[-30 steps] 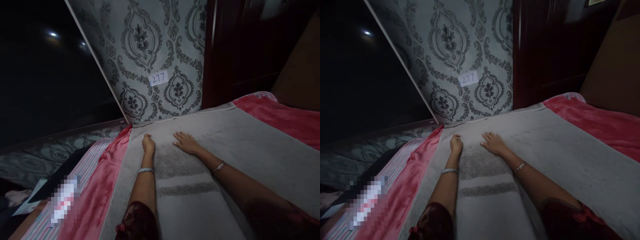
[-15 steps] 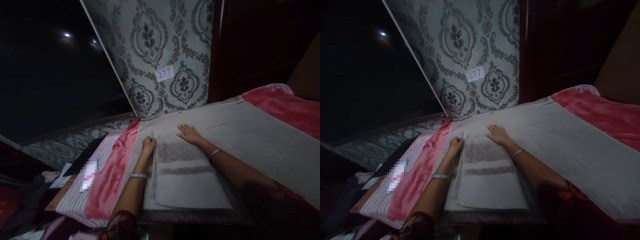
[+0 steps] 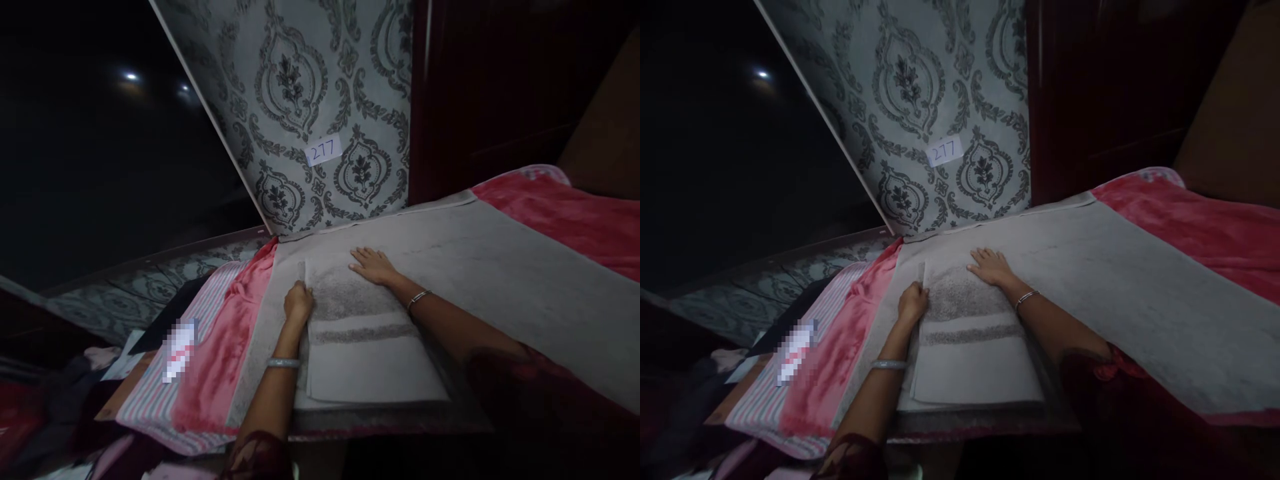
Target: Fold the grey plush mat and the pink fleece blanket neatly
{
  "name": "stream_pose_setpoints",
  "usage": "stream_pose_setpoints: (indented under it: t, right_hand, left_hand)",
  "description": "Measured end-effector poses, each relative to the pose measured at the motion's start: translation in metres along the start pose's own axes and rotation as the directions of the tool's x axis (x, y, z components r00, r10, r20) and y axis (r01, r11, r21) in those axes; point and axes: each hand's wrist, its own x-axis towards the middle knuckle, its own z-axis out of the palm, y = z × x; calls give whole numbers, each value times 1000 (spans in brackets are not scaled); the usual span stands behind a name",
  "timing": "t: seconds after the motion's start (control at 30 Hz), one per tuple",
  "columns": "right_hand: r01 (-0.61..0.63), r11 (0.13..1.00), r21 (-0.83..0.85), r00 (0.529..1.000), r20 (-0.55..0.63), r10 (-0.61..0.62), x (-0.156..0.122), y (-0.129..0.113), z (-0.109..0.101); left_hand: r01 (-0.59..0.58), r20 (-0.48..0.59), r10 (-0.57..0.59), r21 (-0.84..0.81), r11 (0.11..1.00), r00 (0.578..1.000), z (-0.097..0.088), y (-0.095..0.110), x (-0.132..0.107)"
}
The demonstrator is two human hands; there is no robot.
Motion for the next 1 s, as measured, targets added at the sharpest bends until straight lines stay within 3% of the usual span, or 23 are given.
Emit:
stream_pose_setpoints:
  t: [0.1, 0.17, 0.2, 0.23, 0.3, 0.37, 0.43, 0.53, 0.73, 0.83, 1.0]
  right_hand:
    - [-12, 1000, -10, 1000, 7, 12, -2, -6, -9]
    - [57, 998, -28, 998, -21, -57, -10, -15, -13]
    - [150, 988, -39, 988, -40, -152, -17, -21, -13]
    - [280, 959, -46, 958, -50, -282, -26, -28, -12]
    - [561, 828, -28, 827, -28, -561, -47, -42, -4]
    - [702, 711, 31, 711, 15, -703, -62, -52, 5]
    - [732, 678, 70, 677, 32, -735, -63, -53, 12]
    - [688, 721, 82, 720, 50, -693, -36, -41, 14]
    - [459, 887, 37, 882, 97, -461, 39, -14, 7]
    - [334, 942, 11, 935, 118, -333, 53, -8, 6]
    - [239, 971, -15, 965, 112, -236, 56, -6, 6]
  left_hand:
    - [-69, -79, 70, 12, 998, 994, -6, 4, -18]
    - [-253, -141, 255, 34, 967, 957, -4, 4, -42]
    - [-372, -147, 375, 48, 927, 915, -1, 3, -56]
    - [-474, -128, 477, 54, 879, 870, 4, 0, -70]
    - [-574, -52, 578, 73, 816, 815, 18, -8, -96]
    - [-569, 27, 570, 100, 816, 821, 32, -17, -115]
    - [-536, 80, 530, 124, 835, 844, 42, -23, -124]
    - [-518, 74, 513, 141, 844, 855, 50, -28, -126]
    - [-551, -40, 559, 125, 825, 828, 58, -36, -125]
    - [-554, -97, 564, 112, 825, 820, 63, -40, -126]
    - [-545, -102, 551, 83, 834, 828, 61, -37, -128]
